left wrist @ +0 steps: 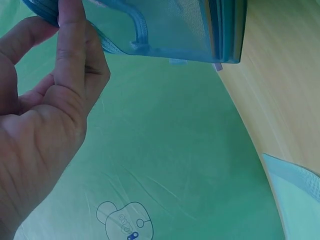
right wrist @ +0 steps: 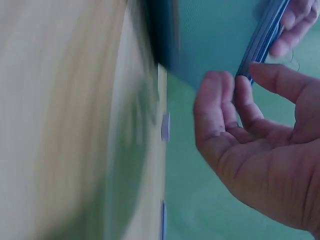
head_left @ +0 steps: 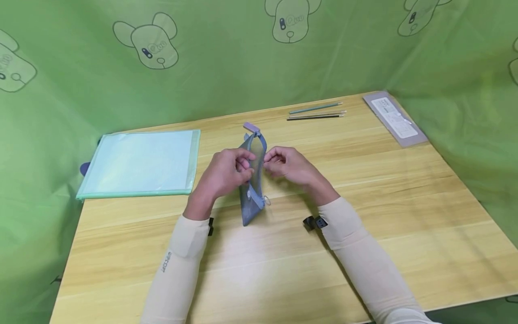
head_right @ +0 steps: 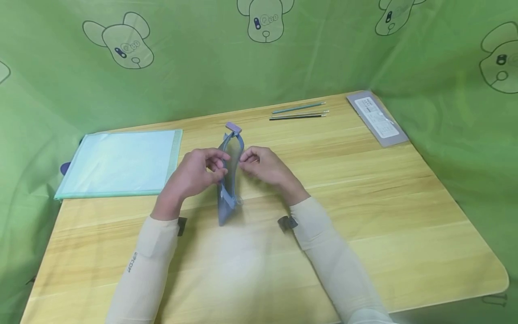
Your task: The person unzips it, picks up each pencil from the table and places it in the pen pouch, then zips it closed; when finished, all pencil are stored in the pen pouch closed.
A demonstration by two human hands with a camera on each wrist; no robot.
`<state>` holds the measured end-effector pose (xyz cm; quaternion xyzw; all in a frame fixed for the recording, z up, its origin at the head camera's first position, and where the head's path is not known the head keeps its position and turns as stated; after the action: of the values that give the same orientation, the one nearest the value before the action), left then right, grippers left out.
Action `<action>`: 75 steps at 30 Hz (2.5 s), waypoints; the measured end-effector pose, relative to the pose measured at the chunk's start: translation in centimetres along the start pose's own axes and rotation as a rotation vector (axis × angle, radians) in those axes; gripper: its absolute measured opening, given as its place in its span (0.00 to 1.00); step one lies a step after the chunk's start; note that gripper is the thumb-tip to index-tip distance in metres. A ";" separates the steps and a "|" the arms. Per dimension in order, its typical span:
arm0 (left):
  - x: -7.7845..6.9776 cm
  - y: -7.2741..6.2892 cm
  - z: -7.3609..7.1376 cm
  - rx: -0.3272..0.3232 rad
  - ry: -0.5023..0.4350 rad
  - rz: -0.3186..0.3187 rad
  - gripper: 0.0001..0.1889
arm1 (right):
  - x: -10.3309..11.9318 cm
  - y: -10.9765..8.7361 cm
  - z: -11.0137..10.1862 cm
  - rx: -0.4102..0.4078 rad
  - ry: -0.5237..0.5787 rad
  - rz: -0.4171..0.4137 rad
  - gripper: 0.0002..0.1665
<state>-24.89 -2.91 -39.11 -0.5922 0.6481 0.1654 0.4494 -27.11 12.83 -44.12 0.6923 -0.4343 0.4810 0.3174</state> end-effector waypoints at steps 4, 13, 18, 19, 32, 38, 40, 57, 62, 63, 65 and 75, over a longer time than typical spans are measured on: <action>0.0 0.0 0.0 0.008 -0.003 0.000 0.18 | -0.8 -0.3 -2.6 -0.016 -0.211 0.020 0.17; 0.0 -0.2 0.3 0.033 0.003 0.018 0.18 | -3.3 -2.5 -9.5 -0.054 -0.531 0.227 0.43; 0.0 -0.2 0.6 0.053 0.031 0.026 0.19 | -4.9 -3.2 -11.8 -0.055 -0.612 0.241 0.49; 0.0 -0.2 0.7 0.056 0.037 0.027 0.19 | -5.3 -3.3 -12.1 -0.051 -0.623 0.245 0.50; -0.2 -0.3 1.1 0.068 0.087 0.047 0.17 | -6.9 -3.1 -13.6 0.024 -0.641 0.249 0.52; -0.2 -0.3 1.1 0.066 0.105 0.054 0.17 | -7.1 -2.8 -13.7 0.043 -0.637 0.236 0.52; -0.2 -0.4 1.1 0.064 0.103 0.058 0.17 | -7.0 -2.7 -13.6 0.049 -0.633 0.231 0.52; -0.1 -0.3 0.9 0.055 0.102 0.056 0.16 | -7.2 -2.2 -12.9 0.091 -0.623 0.220 0.52; 0.0 -0.3 1.0 0.066 0.097 0.051 0.17 | -7.0 -1.6 -12.9 0.087 -0.645 0.204 0.56; 0.0 -0.3 1.0 0.068 0.094 0.050 0.17 | -7.0 -1.5 -12.9 0.096 -0.647 0.205 0.56; 0.1 -0.2 1.0 0.069 0.092 0.048 0.17 | -7.1 -1.3 -12.6 0.120 -0.648 0.210 0.55; 0.1 -0.1 0.9 0.063 0.097 0.050 0.17 | -7.3 -1.0 -12.4 0.165 -0.652 0.239 0.51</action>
<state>-24.40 -2.34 -39.61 -0.5686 0.6887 0.1270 0.4316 -32.23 26.06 -46.89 0.7772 -0.5501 0.3019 0.0466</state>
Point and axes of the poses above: each hand's wrist, its own y-axis towards the middle knuckle, its own z-axis out of the palm, x = y × z, the point moved 9 cm from there along y, towards the middle knuckle, and after that the axes turned 13 degrees about -z, right-handed, at the moved point
